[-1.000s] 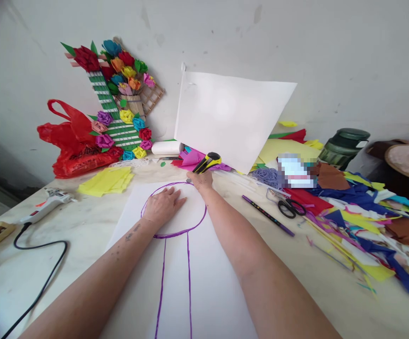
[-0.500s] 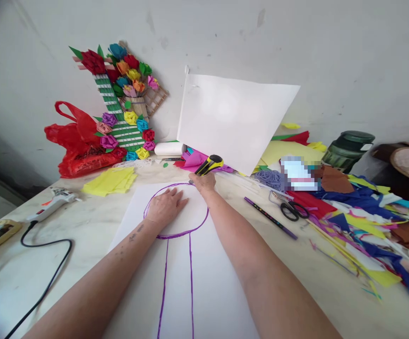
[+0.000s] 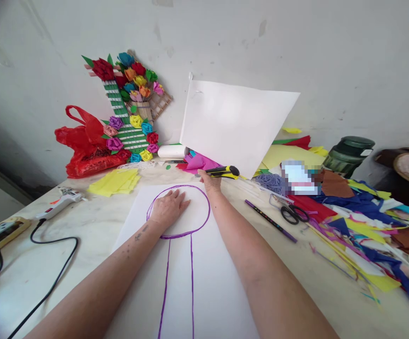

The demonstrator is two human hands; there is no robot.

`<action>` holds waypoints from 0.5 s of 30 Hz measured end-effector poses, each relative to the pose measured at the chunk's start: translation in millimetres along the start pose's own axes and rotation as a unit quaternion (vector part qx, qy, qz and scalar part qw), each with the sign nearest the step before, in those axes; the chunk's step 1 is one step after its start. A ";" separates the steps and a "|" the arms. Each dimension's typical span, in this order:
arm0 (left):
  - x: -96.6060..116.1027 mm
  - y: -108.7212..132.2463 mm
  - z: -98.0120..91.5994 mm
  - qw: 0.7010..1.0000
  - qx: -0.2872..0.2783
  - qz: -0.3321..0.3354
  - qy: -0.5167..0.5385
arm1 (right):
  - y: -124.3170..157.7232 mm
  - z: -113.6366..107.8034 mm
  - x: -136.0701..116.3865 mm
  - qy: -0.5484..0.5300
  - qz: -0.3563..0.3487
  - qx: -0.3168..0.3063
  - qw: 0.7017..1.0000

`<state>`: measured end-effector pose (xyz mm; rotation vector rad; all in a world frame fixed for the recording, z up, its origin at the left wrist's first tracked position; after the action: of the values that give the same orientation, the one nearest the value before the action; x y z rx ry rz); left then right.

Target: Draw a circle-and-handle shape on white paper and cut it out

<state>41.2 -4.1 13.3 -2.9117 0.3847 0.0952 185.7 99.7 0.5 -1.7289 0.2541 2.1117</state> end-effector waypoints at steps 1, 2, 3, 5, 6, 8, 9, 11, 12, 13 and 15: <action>0.5 0.0 1.2 1.000 0.002 -0.003 0.003 | 0.1 0.4 0.6 0.001 0.005 -0.007 1.000; 1.4 -0.2 2.3 1.000 0.000 -0.007 0.006 | -0.5 0.7 2.0 0.008 0.008 -0.015 1.000; 2.6 -0.4 3.1 1.000 -0.005 -0.013 0.008 | -1.6 0.9 4.2 0.023 0.012 -0.025 0.999; 4.8 -0.8 2.6 0.999 -0.017 -0.035 0.005 | -4.9 0.7 9.5 0.069 0.020 -0.036 0.997; 5.4 -0.6 1.0 0.998 -0.022 -0.052 -0.001 | -6.9 0.4 12.0 0.092 0.022 -0.037 0.995; 3.9 1.5 -5.0 0.995 -0.029 -0.098 -0.010 | -10.4 -0.2 15.3 0.112 0.026 -0.031 0.993; 1.5 3.6 -8.7 0.991 -0.036 -0.125 -0.010 | -11.8 -0.3 16.0 0.113 0.028 -0.028 0.993; -6.2 10.5 -15.5 0.981 -0.070 -0.182 0.004 | -13.7 -0.1 15.8 0.108 0.031 -0.020 0.993; -10.5 15.0 -18.1 0.975 -0.092 -0.203 0.010 | -14.4 0.1 15.2 0.106 0.032 -0.018 0.994; -15.0 19.9 -20.3 0.969 -0.109 -0.223 0.007 | -15.1 0.3 14.5 0.106 0.033 -0.016 0.994; -22.3 30.6 -22.0 0.955 -0.140 -0.259 0.014 | -16.3 0.7 13.6 0.105 0.032 -0.024 0.994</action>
<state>12.5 -32.0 31.0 -3.1817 -0.4312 0.0275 189.6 117.2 -10.8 -1.9993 0.3233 1.9937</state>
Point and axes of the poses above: each hand's wrist, its own y-axis away from the middle knuckle, its own z-axis out of the palm, x = y × z, the point moved 2 cm from there along -y, towards the middle knuckle, and after that the axes turned 1 degree about z, right-handed, at the moved point
